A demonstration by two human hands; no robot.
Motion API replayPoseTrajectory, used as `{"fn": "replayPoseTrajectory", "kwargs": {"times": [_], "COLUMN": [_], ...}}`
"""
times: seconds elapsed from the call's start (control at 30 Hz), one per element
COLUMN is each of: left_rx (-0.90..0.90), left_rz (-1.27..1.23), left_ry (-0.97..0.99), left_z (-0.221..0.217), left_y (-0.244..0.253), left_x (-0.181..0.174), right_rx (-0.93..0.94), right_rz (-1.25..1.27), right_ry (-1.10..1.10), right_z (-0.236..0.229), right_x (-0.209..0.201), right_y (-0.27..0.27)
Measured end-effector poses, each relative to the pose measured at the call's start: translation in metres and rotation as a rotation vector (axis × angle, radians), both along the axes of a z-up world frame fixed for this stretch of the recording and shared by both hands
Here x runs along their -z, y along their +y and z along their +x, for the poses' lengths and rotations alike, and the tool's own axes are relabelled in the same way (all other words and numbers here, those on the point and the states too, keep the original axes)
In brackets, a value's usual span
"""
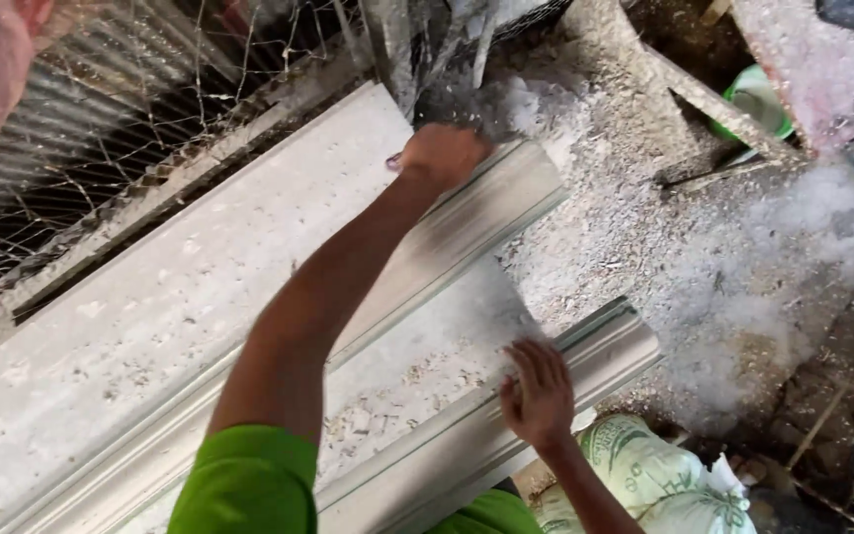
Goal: The person scrapes a white powdery substance from a long, grooved white panel using a metal scraper. They repeatedly move the scraper along the grooves to remove the residue, occasionally repositioning their hands and the tool.
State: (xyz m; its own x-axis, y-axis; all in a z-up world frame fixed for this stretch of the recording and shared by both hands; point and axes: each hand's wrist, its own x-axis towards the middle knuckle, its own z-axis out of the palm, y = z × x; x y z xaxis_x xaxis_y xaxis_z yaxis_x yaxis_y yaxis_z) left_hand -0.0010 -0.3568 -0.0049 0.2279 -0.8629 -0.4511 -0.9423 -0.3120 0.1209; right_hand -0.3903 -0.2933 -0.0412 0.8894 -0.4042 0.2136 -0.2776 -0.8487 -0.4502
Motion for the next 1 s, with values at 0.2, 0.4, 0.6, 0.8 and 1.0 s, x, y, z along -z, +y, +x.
{"fn": "replayPoseTrajectory", "kwargs": {"times": [0.2,0.4,0.6,0.8,1.0], "left_rx": [-0.076,-0.642,-1.362,-1.804,-2.39], "left_rz": [-0.022,-0.608,-0.698,-0.71,-1.01], "left_ry": [-0.221,0.331,0.497,0.56,0.573], "left_z": [-0.04,-0.148,-0.33,-0.454,-0.577], "left_y": [-0.021,0.19,0.43,0.581,0.689], "left_x": [-0.007,-0.015,-0.023,-0.018,-0.007], "right_rx": [0.003,-0.033,-0.031,-0.125,-0.386], "right_rz": [-0.013,-0.03,-0.073,-0.294,-0.065], "right_ry": [-0.081,-0.174,-0.085,-0.292,-0.442], "right_z": [0.004,0.002,-0.002,0.016,0.072], "right_x": [0.002,-0.01,0.005,0.052,0.039], "right_y": [-0.006,-0.005,-0.012,-0.004,0.177]}}
